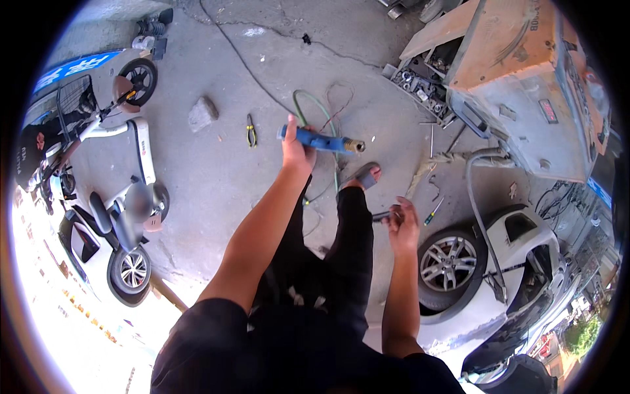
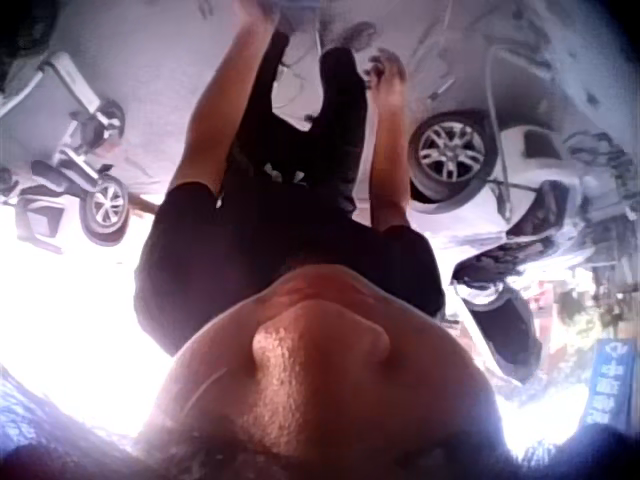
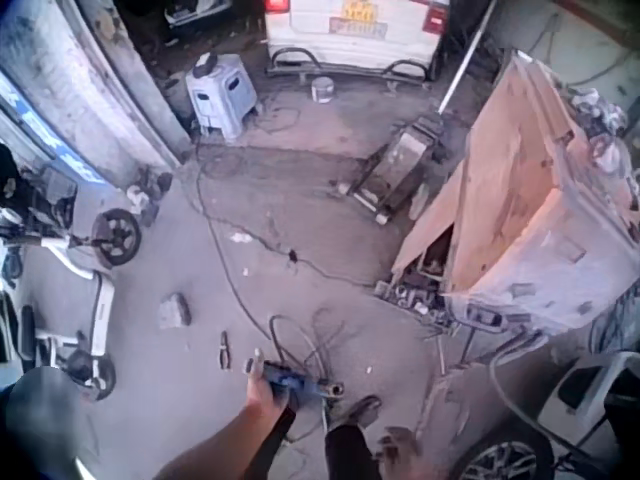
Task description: The person repairs a damaged white car bumper using a variety of tools. They use a hammer to adjust the bumper's position, an angle grinder to smooth the surface, a screwdriver to scrape away material, and a heat gun to treat the plastic.
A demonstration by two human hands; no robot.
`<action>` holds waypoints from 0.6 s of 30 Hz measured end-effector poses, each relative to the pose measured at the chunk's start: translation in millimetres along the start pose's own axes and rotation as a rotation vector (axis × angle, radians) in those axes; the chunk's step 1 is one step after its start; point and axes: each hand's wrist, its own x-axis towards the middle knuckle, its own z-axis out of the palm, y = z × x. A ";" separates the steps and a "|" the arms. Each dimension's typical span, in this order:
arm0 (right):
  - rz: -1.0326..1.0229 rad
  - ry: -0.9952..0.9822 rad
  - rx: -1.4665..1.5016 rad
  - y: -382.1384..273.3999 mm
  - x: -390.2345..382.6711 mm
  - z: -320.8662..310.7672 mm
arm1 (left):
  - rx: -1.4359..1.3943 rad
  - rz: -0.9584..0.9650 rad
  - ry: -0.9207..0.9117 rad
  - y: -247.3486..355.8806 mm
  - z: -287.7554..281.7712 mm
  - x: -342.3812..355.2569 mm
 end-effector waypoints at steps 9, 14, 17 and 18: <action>-1.011 0.149 -0.988 -67.3 328.4 49.9 | -0.001 0.166 -0.171 -39.0 -74.1 107.3; -1.272 0.434 -1.262 -218.2 446.6 112.0 | 0.199 0.204 -0.049 -65.5 -103.1 122.2; -1.103 0.748 -1.702 -314.1 515.6 70.3 | 0.285 0.249 0.054 -91.5 -94.2 126.6; -1.095 0.805 -1.793 -348.9 533.9 54.8 | 0.299 0.265 0.083 -101.1 -89.5 126.8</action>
